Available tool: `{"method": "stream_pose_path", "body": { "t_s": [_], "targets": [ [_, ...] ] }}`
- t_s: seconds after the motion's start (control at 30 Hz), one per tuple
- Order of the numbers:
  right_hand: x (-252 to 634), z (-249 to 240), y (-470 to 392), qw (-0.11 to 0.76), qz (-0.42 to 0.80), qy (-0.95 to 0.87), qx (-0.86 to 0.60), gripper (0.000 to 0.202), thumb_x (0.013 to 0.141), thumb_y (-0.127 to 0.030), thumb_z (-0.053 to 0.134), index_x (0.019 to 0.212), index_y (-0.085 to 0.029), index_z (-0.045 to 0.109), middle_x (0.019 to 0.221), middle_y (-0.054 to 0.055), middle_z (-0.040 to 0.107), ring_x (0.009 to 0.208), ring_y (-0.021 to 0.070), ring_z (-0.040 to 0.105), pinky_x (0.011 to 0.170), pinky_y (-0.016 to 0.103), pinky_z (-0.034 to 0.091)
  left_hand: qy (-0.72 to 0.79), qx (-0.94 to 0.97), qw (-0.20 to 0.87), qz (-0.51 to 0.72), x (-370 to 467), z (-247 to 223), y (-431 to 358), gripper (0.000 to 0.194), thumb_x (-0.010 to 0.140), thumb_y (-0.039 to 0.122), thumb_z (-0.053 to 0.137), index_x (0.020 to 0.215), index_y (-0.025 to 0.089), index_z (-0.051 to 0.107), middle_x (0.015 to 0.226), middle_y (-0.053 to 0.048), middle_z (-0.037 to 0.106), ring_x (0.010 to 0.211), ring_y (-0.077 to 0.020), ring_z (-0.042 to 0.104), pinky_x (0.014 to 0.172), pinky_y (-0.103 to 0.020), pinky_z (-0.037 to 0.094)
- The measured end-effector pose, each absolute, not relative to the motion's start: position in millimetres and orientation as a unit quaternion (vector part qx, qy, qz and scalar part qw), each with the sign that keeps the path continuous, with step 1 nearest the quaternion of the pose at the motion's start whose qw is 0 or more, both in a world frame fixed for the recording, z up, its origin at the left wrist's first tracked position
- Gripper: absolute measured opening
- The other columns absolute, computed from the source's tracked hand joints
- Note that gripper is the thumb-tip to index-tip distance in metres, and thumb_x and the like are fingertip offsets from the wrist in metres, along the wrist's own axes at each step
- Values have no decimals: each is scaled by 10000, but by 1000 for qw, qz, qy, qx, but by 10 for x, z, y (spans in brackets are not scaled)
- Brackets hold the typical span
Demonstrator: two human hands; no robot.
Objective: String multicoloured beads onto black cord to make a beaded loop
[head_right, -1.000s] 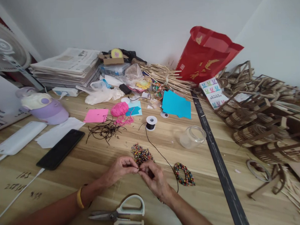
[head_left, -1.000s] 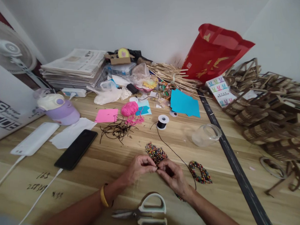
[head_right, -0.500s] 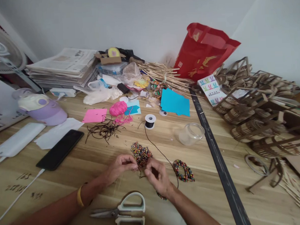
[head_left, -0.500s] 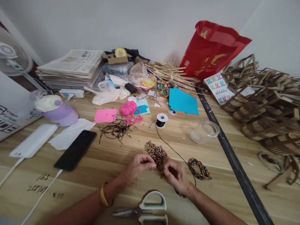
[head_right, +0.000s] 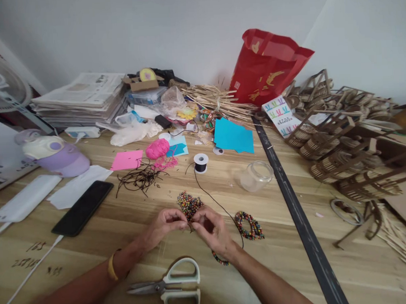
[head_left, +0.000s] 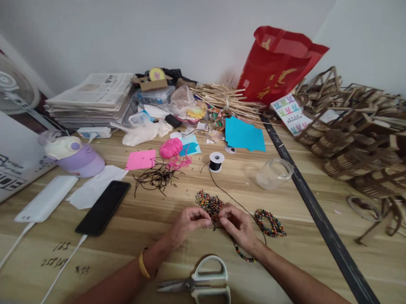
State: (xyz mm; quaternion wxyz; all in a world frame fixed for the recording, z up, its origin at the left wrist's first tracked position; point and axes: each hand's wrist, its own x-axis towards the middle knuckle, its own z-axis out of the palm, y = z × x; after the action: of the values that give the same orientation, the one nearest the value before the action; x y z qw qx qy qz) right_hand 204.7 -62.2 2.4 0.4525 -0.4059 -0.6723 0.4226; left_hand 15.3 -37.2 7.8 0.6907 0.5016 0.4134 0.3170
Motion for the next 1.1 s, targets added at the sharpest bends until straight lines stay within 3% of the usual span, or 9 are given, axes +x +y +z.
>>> {"method": "stream_pose_path", "body": {
  "t_s": [0.13,0.4,0.57,0.83,1.1],
  "targets": [
    [2013,-20,-647,427,392,-724,-373,154,846,-322,608,912,-191,562,665,-13,519,546,115,455,514,227,376,415,516,678,320,154,56,-373,169,643,270,722,696,118,671,659,-13,645,638,-118,535,639,-221,405],
    [2007,-112,-637,437,334,-742,-382,97,878,-238,557,823,-173,602,698,30,594,620,134,540,581,241,443,430,511,671,322,161,58,-373,192,636,293,725,682,119,659,640,-5,622,633,-115,522,630,-218,399],
    [2020,-110,-633,431,349,-729,-401,114,863,-258,574,827,-161,619,680,29,592,620,134,533,545,231,422,437,516,664,320,165,73,-366,217,630,315,723,670,115,649,618,-1,602,612,-111,503,608,-216,391],
    [2020,-76,-646,417,445,-672,-420,200,885,-335,529,800,-160,577,527,-55,419,468,82,364,441,194,294,451,508,655,330,141,83,-349,243,628,349,716,651,124,628,601,-4,598,596,-113,502,605,-220,406],
    [2012,-15,-639,428,433,-691,-390,203,839,-359,616,910,-176,567,613,-33,480,513,96,408,466,206,328,439,543,641,318,141,44,-383,221,646,331,717,667,123,646,640,-17,617,623,-123,526,616,-224,406]
  ]
}}
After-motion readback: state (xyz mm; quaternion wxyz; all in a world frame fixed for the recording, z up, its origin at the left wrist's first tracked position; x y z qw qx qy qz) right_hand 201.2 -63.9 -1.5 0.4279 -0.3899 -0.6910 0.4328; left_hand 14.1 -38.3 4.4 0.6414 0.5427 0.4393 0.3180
